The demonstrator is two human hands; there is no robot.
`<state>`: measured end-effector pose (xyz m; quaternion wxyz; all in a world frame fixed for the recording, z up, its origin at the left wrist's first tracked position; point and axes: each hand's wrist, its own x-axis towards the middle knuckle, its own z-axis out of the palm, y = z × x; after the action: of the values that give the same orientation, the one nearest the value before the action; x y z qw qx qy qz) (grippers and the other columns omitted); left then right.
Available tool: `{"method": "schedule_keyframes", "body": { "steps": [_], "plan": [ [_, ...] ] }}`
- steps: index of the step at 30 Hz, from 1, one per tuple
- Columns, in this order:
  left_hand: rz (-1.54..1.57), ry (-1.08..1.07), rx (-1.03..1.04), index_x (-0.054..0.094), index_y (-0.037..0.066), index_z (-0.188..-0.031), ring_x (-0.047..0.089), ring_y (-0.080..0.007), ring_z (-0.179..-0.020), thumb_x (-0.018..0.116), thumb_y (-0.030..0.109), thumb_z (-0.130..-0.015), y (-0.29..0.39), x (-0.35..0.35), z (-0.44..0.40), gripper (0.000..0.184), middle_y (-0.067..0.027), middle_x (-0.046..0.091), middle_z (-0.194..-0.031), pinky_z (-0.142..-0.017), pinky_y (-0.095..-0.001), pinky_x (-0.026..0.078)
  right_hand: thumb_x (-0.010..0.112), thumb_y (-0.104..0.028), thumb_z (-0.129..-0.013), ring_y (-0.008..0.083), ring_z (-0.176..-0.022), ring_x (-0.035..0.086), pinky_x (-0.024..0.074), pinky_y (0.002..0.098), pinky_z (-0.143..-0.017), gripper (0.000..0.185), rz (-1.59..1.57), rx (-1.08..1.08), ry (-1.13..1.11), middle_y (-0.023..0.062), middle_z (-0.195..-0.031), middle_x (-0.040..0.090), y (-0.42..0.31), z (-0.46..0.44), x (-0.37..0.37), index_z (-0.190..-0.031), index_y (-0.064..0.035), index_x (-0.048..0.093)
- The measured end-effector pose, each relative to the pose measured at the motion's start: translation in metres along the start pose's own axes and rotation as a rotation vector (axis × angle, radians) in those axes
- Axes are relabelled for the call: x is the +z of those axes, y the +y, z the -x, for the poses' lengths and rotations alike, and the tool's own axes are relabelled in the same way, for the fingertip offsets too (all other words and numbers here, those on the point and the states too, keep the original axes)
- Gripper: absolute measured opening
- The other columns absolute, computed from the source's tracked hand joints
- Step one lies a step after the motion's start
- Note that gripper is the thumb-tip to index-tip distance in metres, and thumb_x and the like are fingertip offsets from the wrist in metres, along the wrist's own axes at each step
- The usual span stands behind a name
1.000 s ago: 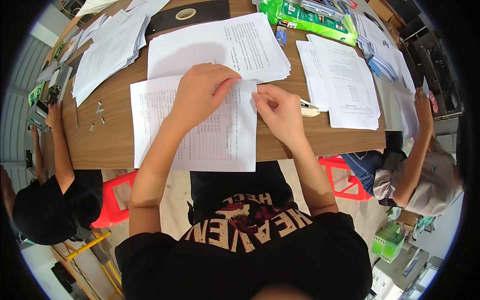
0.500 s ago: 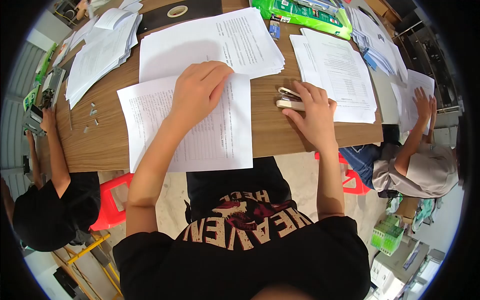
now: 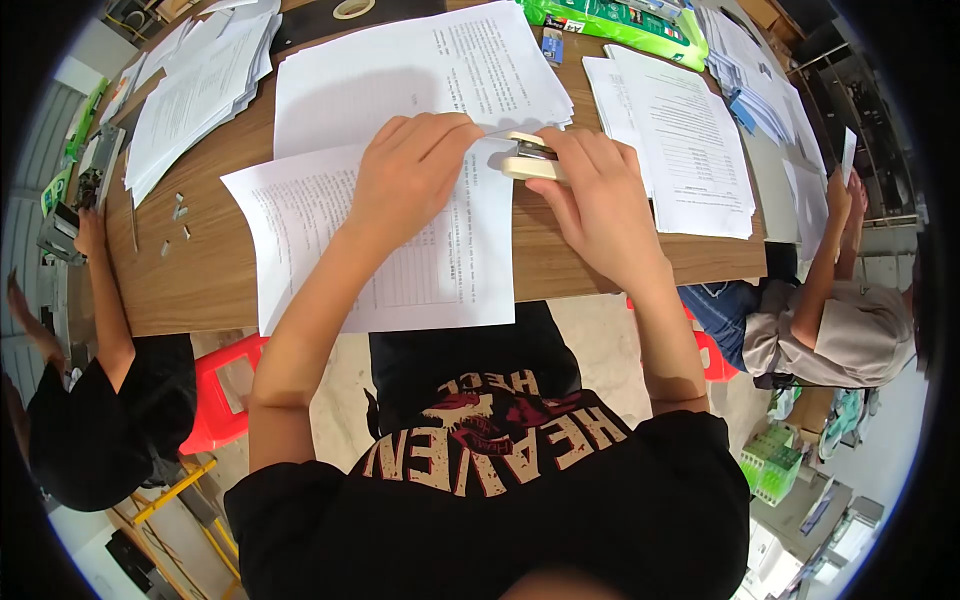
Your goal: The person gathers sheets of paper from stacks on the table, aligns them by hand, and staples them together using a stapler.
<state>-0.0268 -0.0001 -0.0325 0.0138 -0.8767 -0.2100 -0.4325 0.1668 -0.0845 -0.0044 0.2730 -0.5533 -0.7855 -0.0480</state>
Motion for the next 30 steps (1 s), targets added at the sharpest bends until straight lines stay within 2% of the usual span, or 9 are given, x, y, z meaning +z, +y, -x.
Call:
{"method": "schedule_keyframes", "body": {
  "steps": [15, 17, 20, 23, 26, 28, 30],
  "plan": [
    [-0.052, -0.013, 0.025, 0.058, 0.003, -0.088, 0.058, -0.0182, -0.077, 0.060, -0.003, -0.065, 0.001, 0.001, 0.002, 0.024, -0.0047, 0.060, -0.086, -0.065, -0.0282, 0.043, 0.063, -0.023, -0.077, 0.0200, -0.077, 0.055, 0.0290, 0.0405, -0.082, 0.024, 0.083, -0.043, 0.042, 0.0026, -0.079, 0.058, -0.004, -0.005, 0.002, -0.095, -0.0079, 0.057],
    [-0.020, -0.015, 0.017, 0.059, 0.006, -0.091, 0.055, -0.0205, -0.072, 0.059, -0.003, -0.071, 0.000, 0.002, 0.003, 0.022, -0.0045, 0.060, -0.090, -0.063, -0.0295, 0.043, 0.063, -0.023, -0.077, 0.0193, -0.076, 0.055, 0.0287, 0.0412, -0.082, 0.023, 0.082, -0.038, 0.051, 0.0021, -0.078, 0.059, -0.003, -0.005, 0.002, -0.093, -0.0082, 0.058],
    [-0.051, -0.031, 0.020, 0.057, 0.003, -0.087, 0.057, -0.0185, -0.077, 0.059, -0.004, -0.065, 0.001, 0.002, 0.002, 0.023, -0.0047, 0.060, -0.086, -0.066, -0.0286, 0.043, 0.064, -0.024, -0.076, 0.0178, -0.077, 0.056, 0.0273, 0.0426, -0.086, 0.025, 0.087, -0.031, 0.056, 0.0017, -0.079, 0.061, 0.000, -0.004, 0.005, -0.094, -0.0084, 0.059],
    [-0.071, -0.047, 0.014, 0.057, 0.003, -0.087, 0.057, -0.0186, -0.078, 0.058, -0.004, -0.066, 0.003, 0.001, 0.000, 0.022, -0.0047, 0.060, -0.086, -0.066, -0.0286, 0.043, 0.064, -0.024, -0.076, 0.0188, -0.083, 0.056, 0.0277, 0.0424, -0.088, 0.028, 0.048, -0.017, 0.047, 0.0028, -0.087, 0.062, 0.004, -0.001, 0.002, -0.098, -0.0086, 0.058],
    [-0.053, -0.036, -0.003, 0.056, 0.003, -0.087, 0.057, -0.0186, -0.078, 0.057, -0.004, -0.066, 0.000, 0.001, 0.002, 0.021, -0.0046, 0.060, -0.086, -0.067, -0.0289, 0.043, 0.064, -0.023, -0.076, 0.0206, -0.089, 0.056, 0.0294, 0.0421, -0.090, 0.031, -0.036, 0.076, -0.036, 0.0043, -0.094, 0.061, 0.015, 0.014, 0.005, -0.103, -0.0088, 0.057],
    [-0.052, -0.036, -0.012, 0.057, 0.003, -0.087, 0.057, -0.0185, -0.078, 0.057, -0.003, -0.067, 0.001, -0.001, 0.002, 0.021, -0.0046, 0.060, -0.086, -0.067, -0.0290, 0.043, 0.064, -0.022, -0.077, 0.0219, -0.093, 0.055, 0.0317, 0.0423, -0.088, 0.034, 0.041, 0.186, -0.149, 0.0053, -0.099, 0.060, 0.027, 0.028, 0.014, -0.106, -0.0085, 0.055],
    [-0.045, -0.037, -0.016, 0.057, 0.004, -0.086, 0.057, -0.0183, -0.078, 0.057, -0.003, -0.067, 0.003, -0.002, 0.001, 0.020, -0.0046, 0.060, -0.086, -0.067, -0.0291, 0.043, 0.064, -0.022, -0.076, 0.0226, -0.093, 0.055, 0.0324, 0.0419, -0.087, 0.039, 0.078, 0.203, -0.183, 0.0053, -0.097, 0.060, 0.029, 0.035, 0.018, -0.110, -0.0083, 0.054]
  ]
}}
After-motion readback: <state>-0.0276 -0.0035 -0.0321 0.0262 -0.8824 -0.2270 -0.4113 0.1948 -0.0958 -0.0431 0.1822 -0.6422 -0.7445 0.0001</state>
